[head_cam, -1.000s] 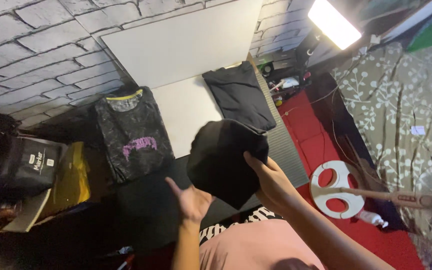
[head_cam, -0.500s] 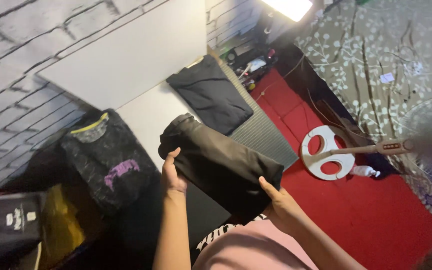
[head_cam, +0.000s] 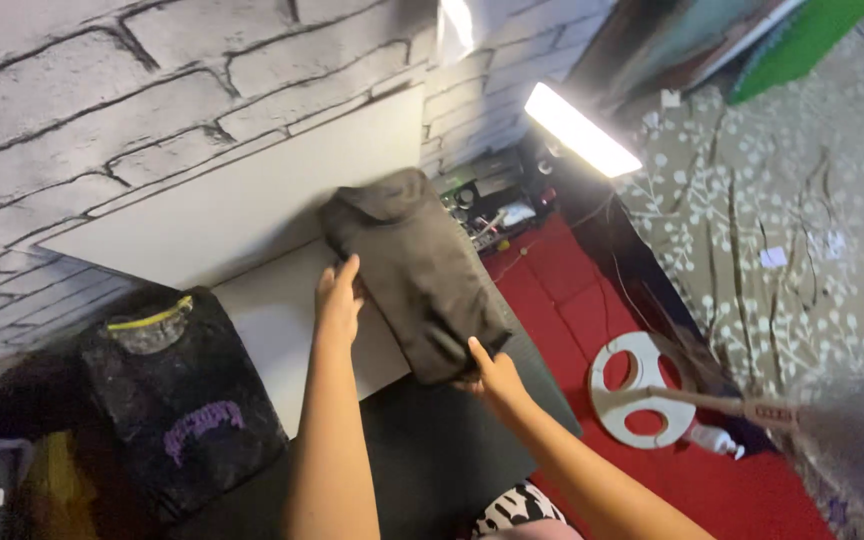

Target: Folding black shirts and t-shirts on a mat.

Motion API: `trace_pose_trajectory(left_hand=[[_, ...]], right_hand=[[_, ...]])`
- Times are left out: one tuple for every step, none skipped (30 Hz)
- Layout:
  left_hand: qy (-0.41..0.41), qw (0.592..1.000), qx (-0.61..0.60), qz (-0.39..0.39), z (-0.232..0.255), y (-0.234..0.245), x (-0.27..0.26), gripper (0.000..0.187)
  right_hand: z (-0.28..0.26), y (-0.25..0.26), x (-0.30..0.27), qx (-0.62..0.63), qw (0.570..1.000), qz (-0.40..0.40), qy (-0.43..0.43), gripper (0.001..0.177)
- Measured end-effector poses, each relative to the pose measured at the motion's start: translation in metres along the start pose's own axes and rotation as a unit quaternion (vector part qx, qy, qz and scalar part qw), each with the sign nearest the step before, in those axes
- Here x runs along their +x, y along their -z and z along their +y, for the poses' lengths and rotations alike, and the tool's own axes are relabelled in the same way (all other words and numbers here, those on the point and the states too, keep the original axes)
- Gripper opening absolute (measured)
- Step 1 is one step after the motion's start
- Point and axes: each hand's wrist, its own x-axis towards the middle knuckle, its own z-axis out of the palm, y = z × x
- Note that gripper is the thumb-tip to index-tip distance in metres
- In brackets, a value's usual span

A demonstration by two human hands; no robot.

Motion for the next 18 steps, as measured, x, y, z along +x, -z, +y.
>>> trace_pose_trajectory(left_hand=[[-0.003, 1.0, -0.006, 0.009, -0.013, 0.007, -0.001, 0.056], [0.043, 0.992, 0.05, 0.109, -0.025, 0.017, -0.006, 0.054], [0.09, 0.969, 0.103, 0.207, -0.038, 0.027, -0.011, 0.065], [0.088, 0.967, 0.099, 0.218, -0.044, 0.039, -0.029, 0.065], [0.072, 0.971, 0.105, 0.204, -0.051, 0.051, -0.048, 0.061], [0.06, 0.974, 0.111, 0.186, -0.062, 0.059, -0.07, 0.057], [0.063, 0.973, 0.109, 0.193, -0.063, 0.07, -0.092, 0.057], [0.061, 0.969, 0.087, 0.222, -0.065, 0.081, -0.113, 0.049], [0.059, 0.964, 0.065, 0.25, -0.066, 0.092, -0.135, 0.042], [0.058, 0.963, 0.065, 0.255, -0.078, 0.117, -0.152, 0.042], [0.055, 0.953, 0.023, 0.296, -0.091, 0.141, -0.171, 0.038], [0.052, 0.941, -0.02, 0.333, -0.104, 0.165, -0.189, 0.034], [0.052, 0.94, -0.02, 0.336, -0.111, 0.188, -0.203, 0.034], [0.035, 0.939, 0.005, 0.341, -0.119, 0.211, -0.217, 0.033], [0.019, 0.937, 0.029, 0.347, -0.127, 0.234, -0.233, 0.033], [0.017, 0.936, 0.028, 0.349, -0.133, 0.254, -0.236, 0.033], [0.032, 0.92, 0.04, 0.388, -0.138, 0.275, -0.241, 0.034], [0.045, 0.902, 0.051, 0.426, -0.143, 0.296, -0.245, 0.035]], right_hand=[[-0.005, 0.005, 0.014, -0.01, 1.0, -0.006, -0.002, 0.064], [-0.008, 0.007, 0.027, -0.001, 0.999, -0.034, -0.032, 0.058], [-0.01, 0.01, 0.039, 0.007, 0.996, -0.062, -0.062, 0.055], [-0.021, 0.006, 0.036, -0.001, 0.995, -0.07, -0.067, 0.055], [-0.032, 0.003, 0.032, -0.032, 0.993, -0.076, -0.079, 0.05], [-0.04, 0.005, 0.025, -0.061, 0.991, -0.077, -0.091, 0.047], [-0.04, 0.007, 0.024, -0.066, 0.99, -0.079, -0.098, 0.047], [-0.04, 0.008, 0.025, -0.078, 0.988, -0.091, -0.096, 0.046], [-0.041, 0.009, 0.024, -0.09, 0.986, -0.103, -0.094, 0.045], [-0.038, 0.014, 0.026, -0.092, 0.985, -0.106, -0.096, 0.045], [-0.034, 0.019, 0.028, -0.113, 0.983, -0.107, -0.094, 0.044], [-0.031, 0.026, 0.029, -0.133, 0.981, -0.106, -0.09, 0.044], [-0.021, 0.034, 0.037, -0.134, 0.981, -0.108, -0.091, 0.044], [-0.012, 0.042, 0.044, -0.128, 0.981, -0.119, -0.082, 0.044], [-0.002, 0.05, 0.05, -0.122, 0.981, -0.13, -0.072, 0.044], [0.004, 0.052, 0.049, -0.124, 0.981, -0.133, -0.072, 0.044], [0.009, 0.053, 0.047, -0.132, 0.981, -0.131, -0.061, 0.042], [0.015, 0.053, 0.045, -0.14, 0.98, -0.13, -0.05, 0.04]])
